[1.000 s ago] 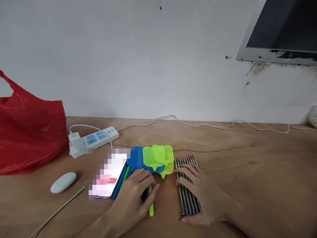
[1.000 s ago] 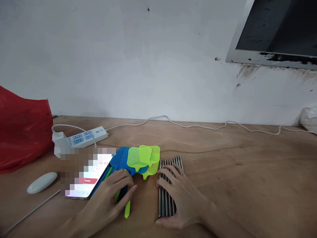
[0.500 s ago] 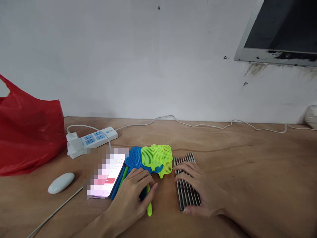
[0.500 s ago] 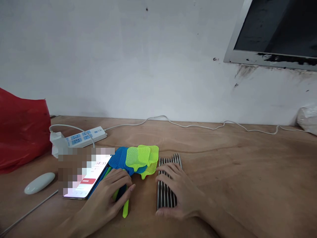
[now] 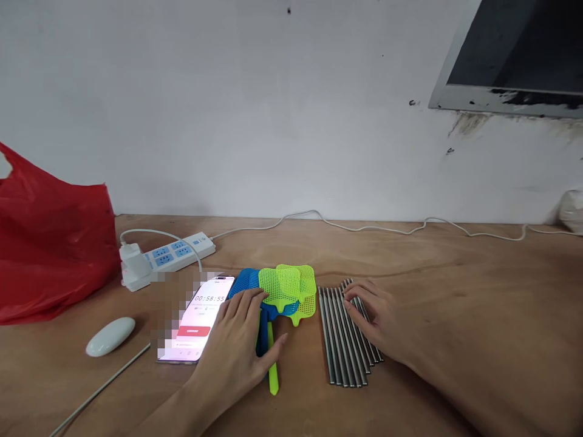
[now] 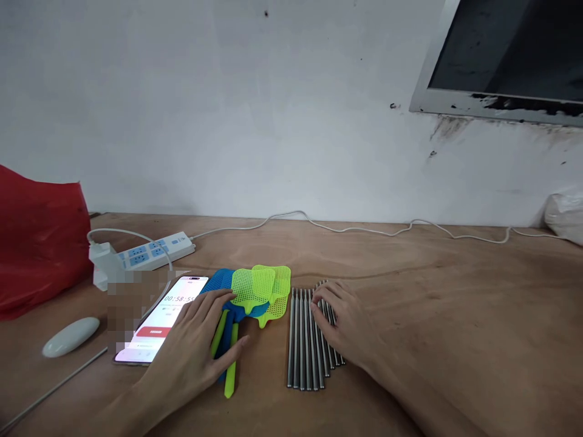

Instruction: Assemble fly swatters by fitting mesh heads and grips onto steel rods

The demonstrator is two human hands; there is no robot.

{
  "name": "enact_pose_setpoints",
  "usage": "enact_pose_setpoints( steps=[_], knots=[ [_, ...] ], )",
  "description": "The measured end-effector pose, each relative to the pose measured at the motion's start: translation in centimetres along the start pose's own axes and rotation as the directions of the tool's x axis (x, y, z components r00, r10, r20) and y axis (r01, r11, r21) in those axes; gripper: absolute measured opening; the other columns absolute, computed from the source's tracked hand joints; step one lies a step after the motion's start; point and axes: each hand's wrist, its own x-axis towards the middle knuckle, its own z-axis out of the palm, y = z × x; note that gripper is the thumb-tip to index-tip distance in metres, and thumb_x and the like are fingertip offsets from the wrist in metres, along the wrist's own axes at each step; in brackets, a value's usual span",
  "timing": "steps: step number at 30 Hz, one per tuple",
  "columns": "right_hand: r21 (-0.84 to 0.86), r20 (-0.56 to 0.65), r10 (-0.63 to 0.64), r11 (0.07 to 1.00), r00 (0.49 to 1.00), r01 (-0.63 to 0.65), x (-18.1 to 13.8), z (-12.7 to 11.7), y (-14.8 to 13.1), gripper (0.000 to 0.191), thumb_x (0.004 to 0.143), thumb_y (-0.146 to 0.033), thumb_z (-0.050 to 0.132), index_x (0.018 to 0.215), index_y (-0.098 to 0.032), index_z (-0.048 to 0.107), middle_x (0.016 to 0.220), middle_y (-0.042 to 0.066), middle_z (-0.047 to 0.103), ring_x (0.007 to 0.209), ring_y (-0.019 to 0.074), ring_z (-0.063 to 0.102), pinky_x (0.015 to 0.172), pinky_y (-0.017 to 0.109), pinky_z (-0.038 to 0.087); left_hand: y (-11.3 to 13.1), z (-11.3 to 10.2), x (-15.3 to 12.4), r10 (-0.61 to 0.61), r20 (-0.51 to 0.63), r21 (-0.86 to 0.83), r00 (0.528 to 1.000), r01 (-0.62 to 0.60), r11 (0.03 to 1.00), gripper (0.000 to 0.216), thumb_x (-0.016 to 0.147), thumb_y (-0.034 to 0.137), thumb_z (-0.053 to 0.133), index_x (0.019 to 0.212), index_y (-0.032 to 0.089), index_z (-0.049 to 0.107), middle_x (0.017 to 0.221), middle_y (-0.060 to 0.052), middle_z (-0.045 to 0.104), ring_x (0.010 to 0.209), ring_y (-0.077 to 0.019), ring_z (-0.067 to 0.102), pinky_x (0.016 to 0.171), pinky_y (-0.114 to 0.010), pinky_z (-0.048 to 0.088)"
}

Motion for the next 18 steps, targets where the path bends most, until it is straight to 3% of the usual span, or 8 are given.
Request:
enact_pose_setpoints(
  steps=[4,10,14,18],
  knots=[
    [-0.012,0.009,0.039,0.999,0.999,-0.039,0.1,-0.1,0.7,0.009,0.095,-0.020,0.051,0.089,-0.024,0.056,0.095,0.006,0.066,0.095,0.0257,0.061,0.084,0.042,0.048,-0.1,-0.3,0.2,0.004,0.006,0.034,1.000,-0.004,0.999,0.042,0.085,0.045,0.064,0.112,0.014,0.055,0.118,-0.019,0.061,0.111,-0.0400,0.056,0.088,-0.057,0.047],
    [0.006,0.054,-0.020,1.000,0.998,0.019,0.0,0.2,0.3,0.007,0.093,-0.018,0.055,0.094,-0.023,0.059,0.104,0.007,0.065,0.100,0.0252,0.059,0.087,0.042,0.048,0.5,-1.0,0.3,0.084,0.055,-0.053,0.995,-0.081,0.995,0.015,0.086,0.033,0.062,0.081,0.019,0.061,0.121,-0.013,0.060,0.117,-0.0377,0.052,0.091,-0.054,0.043],
    [0.036,0.053,-0.031,0.999,0.998,0.029,0.0,0.3,0.2,0.009,0.094,-0.017,0.053,0.095,-0.023,0.059,0.102,0.007,0.065,0.099,0.0244,0.060,0.087,0.041,0.048,1.0,-1.2,0.1,0.178,0.048,-0.212,0.983,-0.164,0.963,0.020,0.090,0.024,0.060,0.071,0.020,0.064,0.109,-0.007,0.065,0.112,-0.0304,0.055,0.094,-0.048,0.041],
    [0.038,0.056,-0.020,0.999,0.998,0.018,0.1,0.4,0.5,0.009,0.095,-0.018,0.052,0.094,-0.024,0.058,0.104,0.007,0.065,0.101,0.0245,0.060,0.087,0.042,0.048,1.4,-1.3,0.0,0.225,0.085,-0.295,0.971,-0.191,0.936,0.022,0.091,0.021,0.059,0.070,0.019,0.065,0.089,-0.004,0.065,0.093,-0.0240,0.058,0.087,-0.042,0.041]
  ],
)
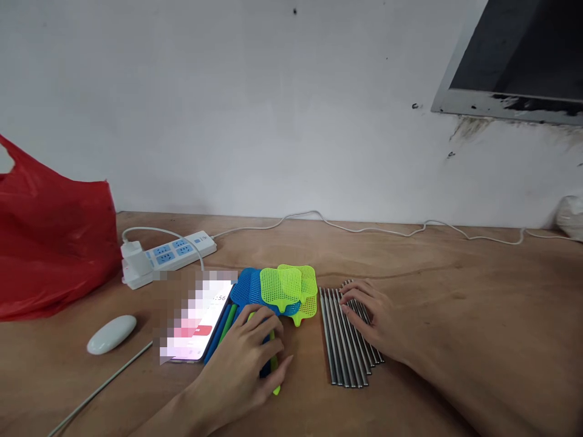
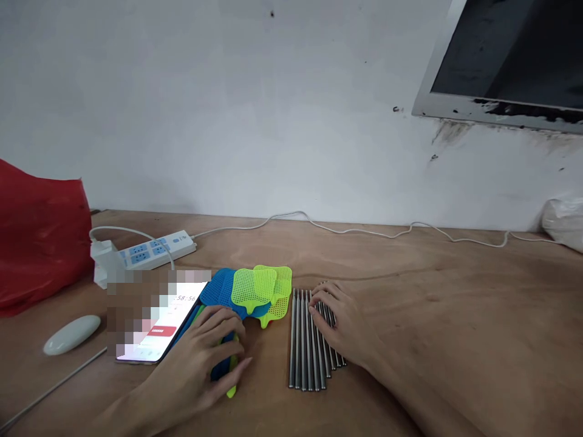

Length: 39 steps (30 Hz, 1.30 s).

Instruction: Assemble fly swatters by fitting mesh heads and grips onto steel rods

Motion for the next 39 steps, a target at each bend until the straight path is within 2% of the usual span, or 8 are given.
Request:
enact_pose_setpoints(
  steps=[4,8,14,22,26,32,36,39],
  knots=[
    [0.004,-0.003,-0.003,1.000,1.000,0.003,-0.1,0.1,0.1,0.009,0.096,-0.018,0.051,0.095,-0.023,0.059,0.106,0.007,0.065,0.102,0.0241,0.059,0.089,0.042,0.047,0.2,0.0,0.0,0.000,0.028,0.014,1.000,0.000,1.000,0.019,0.089,0.020,0.059,0.072,0.018,0.064,0.074,-0.002,0.061,0.079,-0.0216,0.053,0.079,-0.040,0.039],
    [0.013,0.002,-0.009,1.000,1.000,0.009,-0.1,0.3,0.0,0.010,0.096,-0.016,0.051,0.096,-0.023,0.059,0.104,0.007,0.064,0.102,0.0237,0.059,0.089,0.041,0.047,0.3,-0.1,0.0,0.032,0.020,-0.009,0.999,-0.032,0.999,0.019,0.089,0.018,0.058,0.071,0.018,0.062,0.068,0.000,0.060,0.076,-0.0200,0.051,0.083,-0.039,0.037],
    [0.026,0.001,-0.005,1.000,1.000,0.005,-0.1,0.5,0.0,0.009,0.096,-0.018,0.051,0.094,-0.023,0.058,0.103,0.007,0.064,0.101,0.0237,0.059,0.088,0.041,0.047,0.6,0.1,-0.3,0.040,0.117,-0.085,0.992,-0.030,0.996,0.010,0.089,0.021,0.060,0.079,0.021,0.064,0.075,0.001,0.062,0.082,-0.0205,0.054,0.092,-0.041,0.034],
    [0.030,0.017,-0.020,0.999,1.000,0.019,-0.1,0.4,-0.3,0.009,0.096,-0.019,0.050,0.093,-0.023,0.057,0.100,0.007,0.065,0.099,0.0238,0.060,0.085,0.041,0.048,0.7,0.4,-0.5,0.049,0.152,-0.005,0.987,-0.049,0.999,0.013,0.093,0.032,0.059,0.085,0.022,0.062,0.082,-0.001,0.061,0.088,-0.0234,0.054,0.096,-0.047,0.029],
    [0.031,0.015,0.002,1.000,1.000,-0.003,-0.1,0.2,-0.6,0.010,0.097,-0.018,0.049,0.093,-0.024,0.057,0.102,0.006,0.066,0.100,0.0234,0.060,0.086,0.040,0.048,0.9,0.4,-0.7,0.098,0.166,-0.049,0.981,-0.092,0.995,0.020,0.093,0.030,0.060,0.076,0.021,0.055,0.077,0.000,0.060,0.086,-0.0216,0.053,0.098,-0.044,0.029],
    [0.019,0.023,-0.015,1.000,1.000,0.015,-0.1,0.2,-0.4,0.010,0.097,-0.019,0.049,0.093,-0.024,0.058,0.100,0.006,0.067,0.097,0.0237,0.061,0.085,0.040,0.048,1.5,0.3,-0.5,0.060,0.212,-0.023,0.975,-0.056,0.998,0.003,0.091,0.023,0.058,0.092,0.021,0.057,0.088,-0.001,0.063,0.088,-0.0223,0.053,0.098,-0.045,0.028],
    [0.018,0.027,-0.013,1.000,1.000,0.013,-0.1,0.2,-0.9,0.009,0.095,-0.019,0.051,0.093,-0.023,0.058,0.100,0.007,0.067,0.097,0.0241,0.061,0.085,0.041,0.049,1.8,0.1,-0.3,0.036,0.223,-0.019,0.974,-0.033,0.999,0.009,0.085,0.022,0.060,0.094,0.022,0.058,0.090,-0.001,0.064,0.090,-0.0231,0.054,0.098,-0.045,0.029],
    [-0.008,0.116,-0.018,1.000,0.993,0.019,-0.2,-0.1,-1.7,0.014,0.089,-0.025,0.061,0.104,-0.023,0.060,0.113,0.010,0.066,0.107,0.0271,0.059,0.093,0.046,0.047,1.8,0.2,-0.4,0.036,0.226,-0.027,0.974,-0.030,0.999,0.011,0.077,0.019,0.062,0.087,0.021,0.057,0.088,-0.001,0.064,0.089,-0.0235,0.054,0.096,-0.044,0.031]
  ],
)
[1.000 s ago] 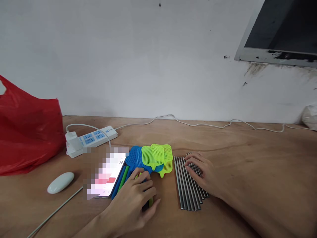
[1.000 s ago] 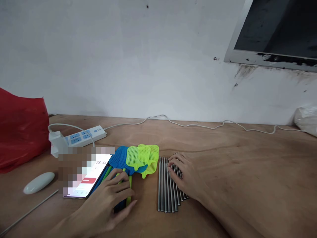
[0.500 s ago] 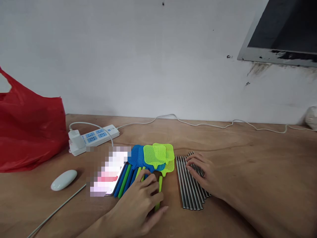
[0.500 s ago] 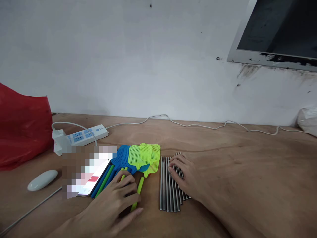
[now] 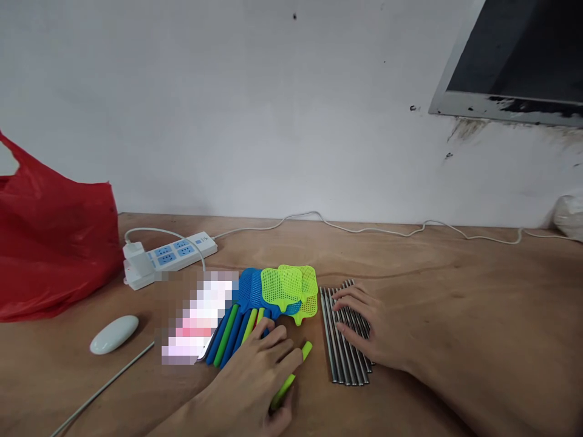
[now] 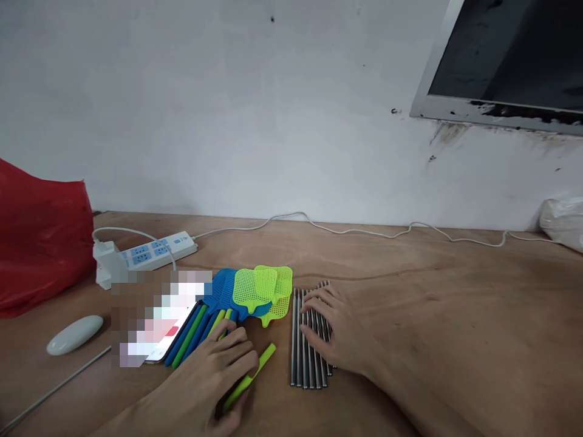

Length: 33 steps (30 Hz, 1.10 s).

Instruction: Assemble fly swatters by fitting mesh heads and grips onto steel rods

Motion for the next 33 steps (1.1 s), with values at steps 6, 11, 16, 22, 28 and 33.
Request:
enact_pose_setpoints(
  steps=[6,11,16,22,28,33],
  knots=[
    [-0.067,0.201,-0.063,0.995,0.978,0.078,-0.3,-0.3,-0.7,0.069,0.082,-0.048,0.069,0.141,-0.020,0.046,0.148,0.016,0.049,0.138,0.0334,0.037,0.114,0.058,0.028,-0.3,0.7,0.1,-0.019,-0.028,0.041,0.999,0.020,0.999,0.011,0.088,0.024,0.059,0.078,0.021,0.056,0.081,-0.001,0.063,0.082,-0.0223,0.054,0.090,-0.043,0.034],
    [-0.072,0.241,-0.092,0.991,0.966,0.113,-0.4,-0.2,-0.7,0.082,0.077,-0.060,0.070,0.144,-0.019,0.046,0.150,0.017,0.046,0.141,0.0352,0.034,0.115,0.061,0.023,-0.4,0.7,0.3,-0.068,-0.044,0.029,0.997,0.069,0.997,0.011,0.085,0.025,0.063,0.079,0.020,0.056,0.083,-0.001,0.063,0.084,-0.0235,0.053,0.089,-0.044,0.033],
    [-0.059,0.243,-0.108,0.990,0.964,0.126,-0.2,-0.3,-0.8,0.087,0.070,-0.065,0.073,0.139,-0.018,0.052,0.142,0.017,0.054,0.137,0.0363,0.038,0.114,0.061,0.025,-0.4,0.7,0.2,-0.040,-0.096,-0.017,0.995,0.038,0.999,0.011,0.081,0.020,0.061,0.074,0.020,0.052,0.077,0.000,0.061,0.080,-0.0215,0.053,0.087,-0.042,0.032],
    [-0.019,0.199,-0.101,0.994,0.975,0.107,-0.3,-0.4,-1.0,0.065,0.079,-0.051,0.070,0.135,-0.020,0.055,0.136,0.015,0.057,0.131,0.0341,0.044,0.110,0.058,0.033,-0.5,0.0,0.2,-0.062,-0.139,-0.022,0.988,0.060,0.998,0.010,0.080,0.018,0.057,0.073,0.019,0.051,0.075,0.000,0.060,0.079,-0.0214,0.053,0.084,-0.041,0.034],
    [-0.002,0.165,-0.123,0.992,0.979,0.125,-0.4,-0.1,-0.8,0.049,0.084,-0.021,0.061,0.132,-0.022,0.055,0.129,0.012,0.061,0.127,0.0314,0.047,0.107,0.058,0.037,-0.6,-0.7,0.6,-0.116,-0.226,0.054,0.967,0.131,0.990,0.013,0.082,0.017,0.050,0.069,0.019,0.050,0.073,-0.003,0.060,0.073,-0.0222,0.051,0.070,-0.037,0.033],
    [-0.006,0.195,-0.128,0.991,0.972,0.132,-0.3,-0.1,-1.4,0.054,0.078,-0.024,0.067,0.131,-0.022,0.057,0.132,0.012,0.060,0.126,0.0326,0.046,0.107,0.058,0.036,-0.8,-0.9,0.6,-0.127,-0.279,0.044,0.952,0.145,0.988,0.014,0.083,0.016,0.049,0.070,0.019,0.048,0.070,-0.001,0.058,0.069,-0.0205,0.051,0.068,-0.035,0.033]
  ],
)
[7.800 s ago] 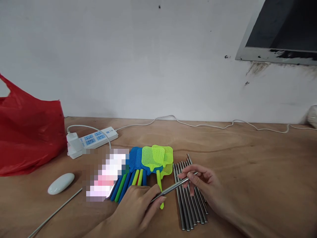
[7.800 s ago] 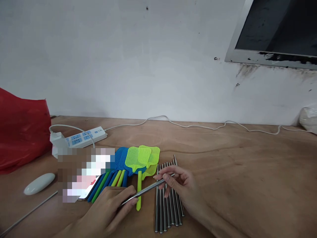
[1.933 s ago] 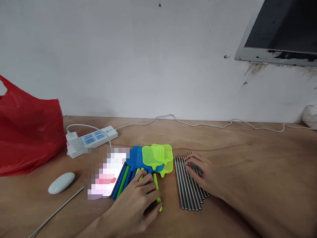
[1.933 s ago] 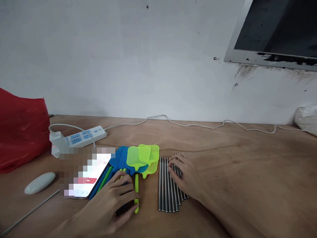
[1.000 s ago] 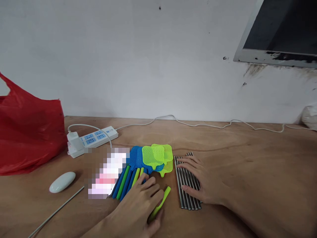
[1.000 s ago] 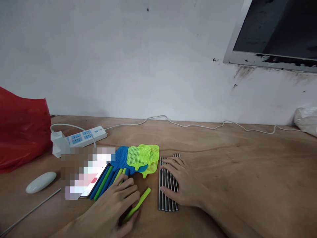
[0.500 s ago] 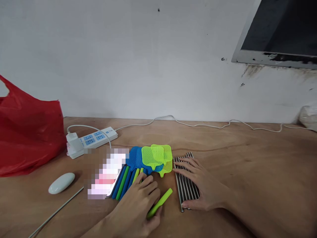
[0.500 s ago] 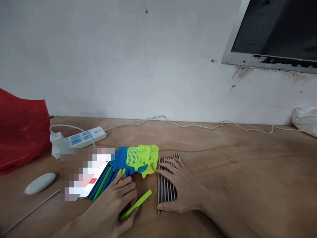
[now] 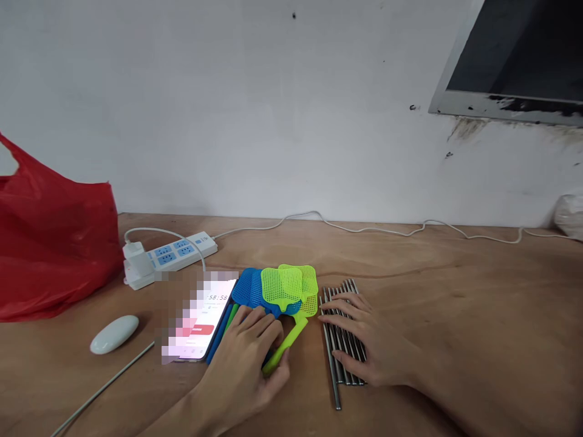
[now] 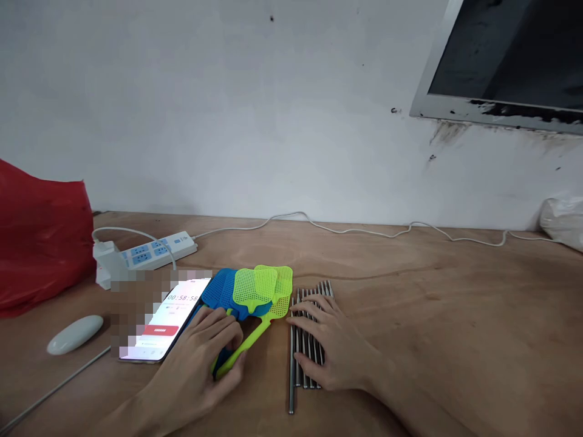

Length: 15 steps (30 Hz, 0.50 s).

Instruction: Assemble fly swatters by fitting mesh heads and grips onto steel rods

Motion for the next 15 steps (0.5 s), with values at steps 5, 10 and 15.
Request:
enact_pose_setpoints(
  steps=[5,10,15],
  knots=[
    [0.011,-0.009,0.006,1.000,1.000,-0.006,0.0,0.2,-0.9,0.048,0.074,-0.024,0.071,0.121,-0.019,0.063,0.128,0.011,0.062,0.124,0.0331,0.046,0.107,0.057,0.036,-0.3,0.1,-0.3,-0.091,0.010,-0.030,0.996,0.091,0.995,0.015,0.086,0.019,0.047,0.071,0.020,0.046,0.066,0.000,0.055,0.061,-0.0183,0.050,0.063,-0.032,0.033],
    [0.066,-0.029,-0.061,0.996,0.998,0.063,0.1,0.1,-1.4,0.037,0.072,-0.013,0.067,0.107,-0.023,0.068,0.120,0.006,0.067,0.119,0.0299,0.050,0.104,0.051,0.040,-0.4,0.1,-0.2,-0.154,0.003,-0.056,0.988,0.154,0.986,0.014,0.089,0.022,0.044,0.075,0.022,0.045,0.063,0.002,0.054,0.057,-0.0174,0.052,0.056,-0.028,0.033],
    [0.091,-0.032,-0.058,0.994,0.998,0.061,0.2,0.1,-2.3,0.033,0.070,-0.011,0.066,0.099,-0.026,0.068,0.112,0.004,0.068,0.113,0.0291,0.053,0.099,0.049,0.043,-0.6,0.1,-0.3,-0.221,0.034,-0.089,0.975,0.223,0.971,0.014,0.091,0.028,0.045,0.079,0.023,0.046,0.057,0.005,0.050,0.048,-0.0144,0.050,0.047,-0.024,0.030]
  ],
)
